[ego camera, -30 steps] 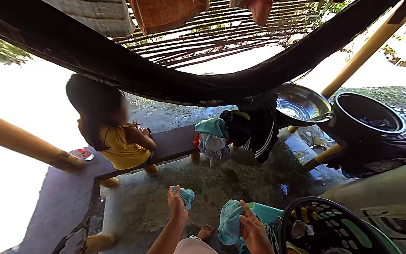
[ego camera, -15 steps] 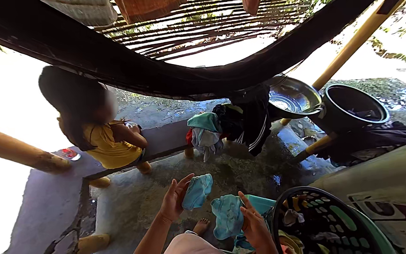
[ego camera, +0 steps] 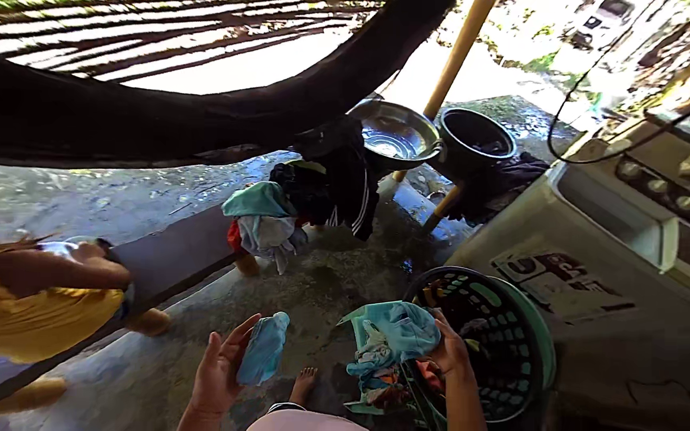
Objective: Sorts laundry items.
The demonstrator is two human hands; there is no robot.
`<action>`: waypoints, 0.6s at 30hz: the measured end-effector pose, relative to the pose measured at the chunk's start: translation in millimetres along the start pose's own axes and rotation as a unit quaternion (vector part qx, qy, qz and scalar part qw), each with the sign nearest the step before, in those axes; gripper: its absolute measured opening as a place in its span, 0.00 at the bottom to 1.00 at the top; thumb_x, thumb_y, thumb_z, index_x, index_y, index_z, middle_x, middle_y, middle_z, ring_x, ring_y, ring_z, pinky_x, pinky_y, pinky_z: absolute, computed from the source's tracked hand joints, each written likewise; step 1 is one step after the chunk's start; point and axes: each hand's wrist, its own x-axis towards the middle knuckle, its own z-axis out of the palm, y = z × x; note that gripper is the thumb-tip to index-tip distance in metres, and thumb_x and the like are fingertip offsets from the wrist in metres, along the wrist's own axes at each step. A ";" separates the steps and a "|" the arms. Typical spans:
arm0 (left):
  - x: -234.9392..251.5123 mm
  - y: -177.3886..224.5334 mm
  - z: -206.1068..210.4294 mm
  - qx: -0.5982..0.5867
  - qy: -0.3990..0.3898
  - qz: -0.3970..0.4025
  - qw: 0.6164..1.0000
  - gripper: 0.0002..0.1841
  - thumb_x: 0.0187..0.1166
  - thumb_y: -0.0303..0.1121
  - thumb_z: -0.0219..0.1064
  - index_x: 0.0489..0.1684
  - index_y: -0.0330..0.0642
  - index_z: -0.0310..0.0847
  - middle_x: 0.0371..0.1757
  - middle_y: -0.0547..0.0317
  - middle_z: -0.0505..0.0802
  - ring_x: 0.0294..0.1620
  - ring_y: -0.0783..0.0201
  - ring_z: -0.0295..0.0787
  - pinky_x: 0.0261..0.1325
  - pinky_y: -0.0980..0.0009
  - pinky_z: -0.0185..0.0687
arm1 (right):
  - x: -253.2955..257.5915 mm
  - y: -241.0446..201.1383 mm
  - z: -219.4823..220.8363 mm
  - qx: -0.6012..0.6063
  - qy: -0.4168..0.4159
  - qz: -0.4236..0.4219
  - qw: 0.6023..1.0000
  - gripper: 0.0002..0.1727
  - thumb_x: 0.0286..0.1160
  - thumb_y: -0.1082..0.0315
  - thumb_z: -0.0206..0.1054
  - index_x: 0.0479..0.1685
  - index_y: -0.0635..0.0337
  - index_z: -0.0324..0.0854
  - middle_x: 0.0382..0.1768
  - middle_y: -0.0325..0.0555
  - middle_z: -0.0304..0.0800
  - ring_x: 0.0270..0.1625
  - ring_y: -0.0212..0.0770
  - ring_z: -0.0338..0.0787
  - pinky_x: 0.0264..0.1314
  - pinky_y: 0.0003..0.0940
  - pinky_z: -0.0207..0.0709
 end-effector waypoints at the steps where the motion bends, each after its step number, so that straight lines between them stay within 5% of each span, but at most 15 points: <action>1: 1.0 -0.6 0.1 0.000 0.000 -0.005 1.000 0.44 0.74 0.78 0.45 0.73 0.53 0.81 0.62 0.58 0.94 0.60 0.61 0.94 0.60 0.60 0.91 | 2.6 3.7 -7.0 0.009 0.022 0.009 1.000 0.25 0.91 0.66 0.43 0.85 0.49 0.63 0.63 0.54 0.86 0.58 0.51 0.90 0.53 0.54 0.87; 3: 3.6 -1.6 -0.6 0.003 -0.004 -0.012 1.000 0.44 0.75 0.78 0.43 0.72 0.53 0.82 0.62 0.58 0.94 0.59 0.61 0.94 0.59 0.60 0.91 | 3.4 8.0 -15.5 0.029 0.039 0.011 0.999 0.26 0.92 0.69 0.42 0.87 0.47 0.59 0.63 0.53 0.87 0.56 0.49 0.91 0.52 0.51 0.87; 8: 11.3 -3.2 6.6 0.031 -0.012 -0.033 0.999 0.41 0.80 0.73 0.40 0.71 0.52 0.82 0.60 0.58 0.95 0.58 0.63 0.94 0.58 0.63 0.92 | -0.7 5.9 -23.2 0.085 0.080 -0.043 0.992 0.22 0.89 0.74 0.46 0.79 0.54 0.67 0.42 0.48 0.92 0.41 0.44 0.94 0.44 0.44 0.90; 18: 21.9 -4.9 22.7 0.038 -0.064 -0.071 0.995 0.46 0.68 0.79 0.55 0.69 0.49 0.84 0.60 0.54 0.95 0.58 0.60 0.94 0.60 0.60 0.91 | 8.7 18.3 -39.7 -0.124 0.132 0.014 0.983 0.16 0.90 0.71 0.54 0.69 0.68 0.74 0.43 0.51 0.87 0.39 0.38 0.88 0.44 0.35 0.84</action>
